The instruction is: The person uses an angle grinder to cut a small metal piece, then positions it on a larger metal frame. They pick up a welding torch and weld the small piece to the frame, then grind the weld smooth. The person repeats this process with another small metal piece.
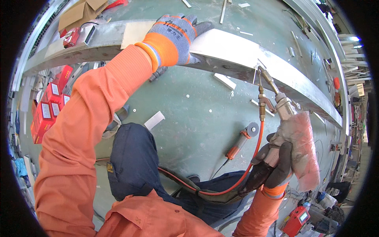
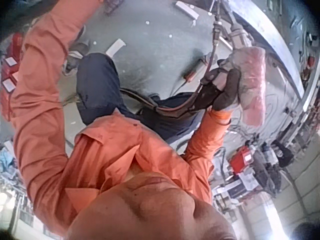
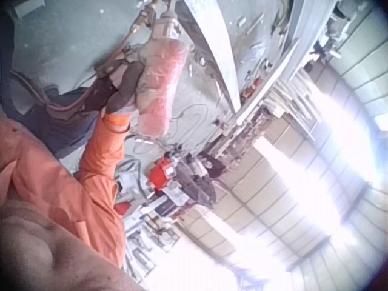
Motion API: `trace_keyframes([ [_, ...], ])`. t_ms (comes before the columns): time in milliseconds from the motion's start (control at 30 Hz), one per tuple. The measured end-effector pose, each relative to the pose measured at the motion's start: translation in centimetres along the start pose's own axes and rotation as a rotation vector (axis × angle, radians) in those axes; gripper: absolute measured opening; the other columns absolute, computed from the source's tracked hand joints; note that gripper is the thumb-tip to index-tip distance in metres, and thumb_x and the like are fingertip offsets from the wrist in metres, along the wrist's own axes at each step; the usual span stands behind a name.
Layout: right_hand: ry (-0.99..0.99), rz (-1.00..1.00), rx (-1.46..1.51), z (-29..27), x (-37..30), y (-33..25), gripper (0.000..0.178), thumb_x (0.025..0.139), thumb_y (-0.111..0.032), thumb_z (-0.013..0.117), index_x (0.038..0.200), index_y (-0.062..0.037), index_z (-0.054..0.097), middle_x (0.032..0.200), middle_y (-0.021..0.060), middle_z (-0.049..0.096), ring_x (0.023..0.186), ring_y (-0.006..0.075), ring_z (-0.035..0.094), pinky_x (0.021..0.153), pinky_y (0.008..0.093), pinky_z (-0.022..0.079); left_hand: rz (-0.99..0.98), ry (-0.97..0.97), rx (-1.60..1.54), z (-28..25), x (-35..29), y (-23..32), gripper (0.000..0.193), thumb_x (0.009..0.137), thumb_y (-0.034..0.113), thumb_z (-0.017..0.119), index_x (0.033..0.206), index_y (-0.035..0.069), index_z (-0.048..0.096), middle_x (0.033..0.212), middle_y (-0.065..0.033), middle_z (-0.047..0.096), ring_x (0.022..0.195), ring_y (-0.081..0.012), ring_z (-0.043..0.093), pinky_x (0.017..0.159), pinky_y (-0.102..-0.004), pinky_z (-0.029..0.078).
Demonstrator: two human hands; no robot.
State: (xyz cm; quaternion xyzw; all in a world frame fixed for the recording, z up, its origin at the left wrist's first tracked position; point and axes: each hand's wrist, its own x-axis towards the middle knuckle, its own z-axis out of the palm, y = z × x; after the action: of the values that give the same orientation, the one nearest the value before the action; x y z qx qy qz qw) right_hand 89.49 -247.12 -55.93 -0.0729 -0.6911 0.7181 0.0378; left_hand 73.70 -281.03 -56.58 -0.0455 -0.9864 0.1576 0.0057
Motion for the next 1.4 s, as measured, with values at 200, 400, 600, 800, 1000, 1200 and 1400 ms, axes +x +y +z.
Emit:
trace_keyframes([
  [200, -0.029, -0.004, 0.048, -0.5, 0.2, 0.6, 0.046, 0.105, -0.028, 0.062, 0.135, 0.0045, 0.052, 0.106, 0.0201, 0.066, 0.06, 0.0278, 0.068, 0.048, 0.037, 0.059, -0.007, -0.023, -0.007, 0.5, 0.5, -0.1, 0.065, 0.085, 0.05, 0.086, 0.133, 0.008, 0.075, 0.131, -0.018, 0.07, 0.124, -0.0333, 0.068, 0.107, -0.0462, 0.053],
  [400, -0.067, 0.018, -0.002, -0.5, 0.2, -0.2, 0.048, 0.104, -0.028, 0.064, 0.137, 0.0046, 0.051, 0.106, 0.0203, 0.066, 0.059, 0.0275, 0.068, 0.048, 0.0371, 0.06, -0.027, -0.014, -0.076, 1.1, 0.6, -0.2, 0.072, 0.081, 0.052, 0.087, 0.133, 0.005, 0.074, 0.135, -0.0193, 0.065, 0.129, -0.0358, 0.062, 0.111, -0.0491, 0.048],
  [600, -0.047, 0.035, 0.054, -0.6, -0.1, -0.1, 0.054, 0.102, -0.026, 0.067, 0.143, 0.0037, 0.047, 0.108, 0.0199, 0.065, 0.063, 0.0266, 0.069, 0.051, 0.0399, 0.064, -0.01, 0.065, -0.073, 1.8, 0.8, -0.2, 0.066, 0.084, 0.048, 0.086, 0.134, 0.006, 0.074, 0.135, -0.0179, 0.068, 0.125, -0.0336, 0.068, 0.109, -0.0469, 0.053],
  [800, -0.056, 0.027, 0.059, -0.7, -0.2, 0.1, 0.055, 0.103, -0.024, 0.067, 0.146, 0.0028, 0.046, 0.108, 0.0208, 0.065, 0.064, 0.027, 0.07, 0.051, 0.0399, 0.064, -0.034, -0.006, -0.067, 1.0, 0.6, -0.1, 0.072, 0.079, 0.048, 0.089, 0.134, 0.003, 0.073, 0.139, -0.0194, 0.062, 0.129, -0.0379, 0.061, 0.113, -0.048, 0.048],
  [1000, -0.06, 0.025, 0.065, -0.4, -0.1, -0.2, 0.054, 0.103, -0.022, 0.066, 0.147, 0.0023, 0.046, 0.108, 0.0211, 0.065, 0.065, 0.0272, 0.071, 0.051, 0.0393, 0.064, -0.026, 0.058, -0.089, 1.9, 0.7, -0.3, 0.071, 0.078, 0.047, 0.09, 0.132, 0.004, 0.074, 0.134, -0.0195, 0.064, 0.126, -0.0367, 0.063, 0.11, -0.0472, 0.049],
  [1200, -0.035, -0.026, 0.134, 0.1, -0.5, 0.5, 0.053, 0.103, -0.02, 0.066, 0.147, 0.0022, 0.046, 0.108, 0.0213, 0.065, 0.065, 0.0278, 0.07, 0.052, 0.0402, 0.064, -0.025, 0.031, -0.076, 0.8, 0.4, 0.0, 0.066, 0.079, 0.049, 0.089, 0.127, 0.005, 0.076, 0.125, -0.0194, 0.068, 0.124, -0.0344, 0.065, 0.108, -0.0458, 0.051],
  [1400, -0.057, -0.003, 0.081, -0.4, -0.3, 0.5, 0.051, 0.102, -0.019, 0.066, 0.146, 0.0021, 0.049, 0.108, 0.0202, 0.065, 0.065, 0.0277, 0.07, 0.052, 0.0386, 0.062, -0.021, 0.046, 0.028, 1.0, 0.1, 0.0, 0.063, 0.086, 0.052, 0.085, 0.132, 0.01, 0.076, 0.131, -0.017, 0.071, 0.119, -0.0321, 0.072, 0.103, -0.0449, 0.057],
])
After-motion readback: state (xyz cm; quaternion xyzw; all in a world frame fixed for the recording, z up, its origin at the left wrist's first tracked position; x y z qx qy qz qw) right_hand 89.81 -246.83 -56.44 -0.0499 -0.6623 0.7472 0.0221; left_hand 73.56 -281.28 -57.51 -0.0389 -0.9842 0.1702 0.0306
